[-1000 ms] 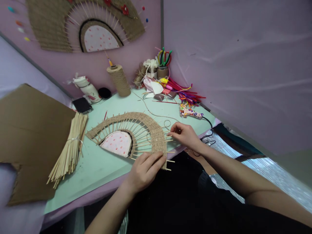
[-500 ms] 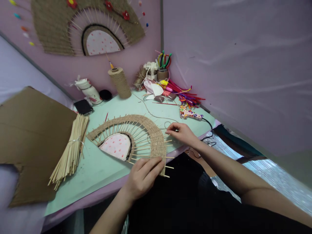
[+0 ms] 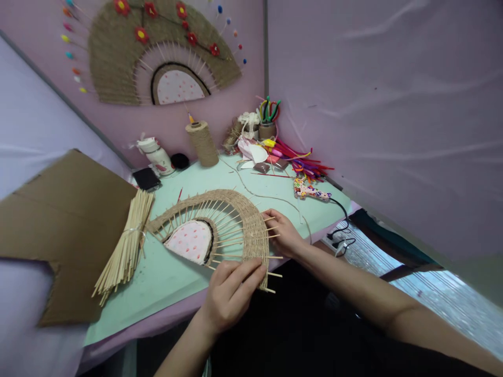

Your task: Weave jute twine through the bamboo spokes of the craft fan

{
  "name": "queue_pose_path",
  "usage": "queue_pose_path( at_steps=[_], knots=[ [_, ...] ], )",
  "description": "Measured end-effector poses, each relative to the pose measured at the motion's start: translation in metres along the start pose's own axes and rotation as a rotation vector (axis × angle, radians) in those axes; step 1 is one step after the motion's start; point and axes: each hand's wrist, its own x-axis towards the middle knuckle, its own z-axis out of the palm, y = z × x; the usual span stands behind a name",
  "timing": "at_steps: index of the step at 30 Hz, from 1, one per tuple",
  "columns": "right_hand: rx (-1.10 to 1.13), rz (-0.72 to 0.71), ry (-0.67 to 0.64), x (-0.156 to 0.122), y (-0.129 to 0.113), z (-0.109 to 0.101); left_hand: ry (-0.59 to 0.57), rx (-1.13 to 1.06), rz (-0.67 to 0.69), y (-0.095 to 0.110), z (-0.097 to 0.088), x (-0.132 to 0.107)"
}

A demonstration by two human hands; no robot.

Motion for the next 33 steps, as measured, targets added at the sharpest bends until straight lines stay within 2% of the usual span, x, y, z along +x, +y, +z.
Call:
queue_pose_path(
  at_steps=[3, 7, 10, 12, 15, 19, 21, 23, 27, 30, 33],
  knots=[
    [0.093, -0.010, -0.008, -0.005, -0.009, 0.014, 0.060, 0.093, -0.027, -0.003, -0.006, -0.004],
    [0.147, -0.048, -0.072, -0.008, -0.022, 0.032, 0.084, 0.236, -0.183, -0.017, -0.024, -0.006],
    [0.169, -0.090, -0.136, -0.004, -0.030, 0.048, 0.115, 0.191, -0.227, -0.029, -0.038, -0.008],
    [0.178, -0.130, -0.189, 0.002, -0.038, 0.065, 0.201, 0.162, -0.210, -0.037, -0.044, -0.007],
    [0.172, -0.204, -0.336, 0.012, -0.061, 0.104, 0.438, 0.226, -0.206, -0.049, -0.052, 0.002],
    [0.143, -0.345, -0.609, 0.017, -0.104, 0.175, 0.895, 0.330, -0.288, -0.068, -0.063, 0.035],
    [0.096, -0.445, -0.727, 0.017, -0.121, 0.203, 1.124, 0.248, -0.368, -0.076, -0.068, 0.054],
    [0.037, -0.536, -0.777, 0.019, -0.129, 0.219, 1.249, 0.045, -0.399, -0.083, -0.069, 0.070],
    [-0.049, -0.600, -0.657, 0.035, -0.119, 0.218, 1.248, -0.364, -0.439, -0.100, -0.058, 0.079],
    [-0.137, -0.595, -0.576, 0.048, -0.103, 0.209, 1.225, -0.608, -0.523, -0.113, -0.042, 0.067],
    [-0.210, -0.602, -0.557, 0.055, -0.088, 0.206, 1.149, -0.696, -0.641, -0.123, -0.029, 0.049]
  ],
)
